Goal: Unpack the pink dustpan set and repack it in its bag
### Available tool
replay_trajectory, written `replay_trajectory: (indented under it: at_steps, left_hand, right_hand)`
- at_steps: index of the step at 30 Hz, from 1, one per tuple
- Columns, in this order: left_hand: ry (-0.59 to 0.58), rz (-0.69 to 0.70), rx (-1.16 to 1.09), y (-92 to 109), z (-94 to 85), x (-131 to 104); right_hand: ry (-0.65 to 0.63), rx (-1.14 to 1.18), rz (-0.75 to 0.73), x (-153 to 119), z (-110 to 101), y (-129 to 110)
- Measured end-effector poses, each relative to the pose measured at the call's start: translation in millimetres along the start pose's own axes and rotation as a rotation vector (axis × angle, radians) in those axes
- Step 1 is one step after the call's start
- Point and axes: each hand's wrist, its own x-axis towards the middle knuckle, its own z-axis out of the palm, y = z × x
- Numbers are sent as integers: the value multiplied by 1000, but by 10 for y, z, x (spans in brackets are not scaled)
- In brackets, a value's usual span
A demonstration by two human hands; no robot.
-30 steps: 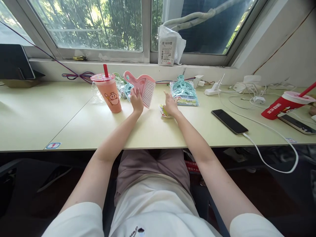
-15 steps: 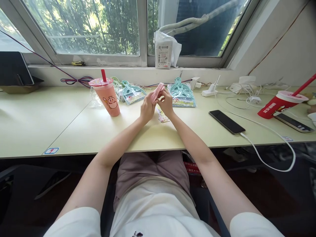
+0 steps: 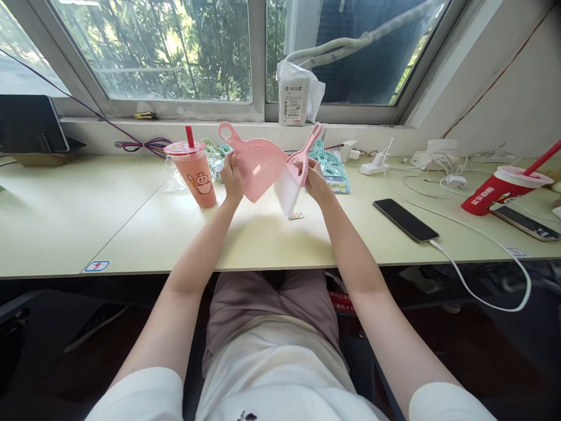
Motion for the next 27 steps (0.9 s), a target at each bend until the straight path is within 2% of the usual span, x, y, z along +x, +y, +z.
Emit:
replay_trajectory:
  at_steps: [2,3,5,8,10,12,14,16,22,27]
  left_hand:
    - [-16,-106,61,-78,-95,147]
    - [-79,-164,122,-100,-122,179]
    - [-291,-247,322,-110,-144,163]
    - [-592,-169,719,-75,-145,14]
    - [-688,-74,909,-52,-154,-81]
    - [-741,-31,1006,-41,-170,-128]
    - [-760,-21,1045,-35,-187,-132]
    - [-730,-21,1063,-20,-198,-120]
    - [-609,-115,1051,57,-200,-126]
    - [-592,-204,1075,23,-211,-119]
  right_hand:
    - [17,-46,9,6,-60,-47]
    - [14,-96,22,8,-94,-62]
    - [-11,-239,54,11,-158,-73]
    - [-117,-570,152,10,-191,-45]
    - [-206,-875,257,7,-155,-7]
    - [-233,-1156,353,1,-90,35]
    - [-200,-1326,406,-10,-29,73]
    - [-187,-1394,429,-26,8,103]
    - [-192,-1410,435,-50,-15,151]
    - [-43,-1392,452,-27,-33,169]
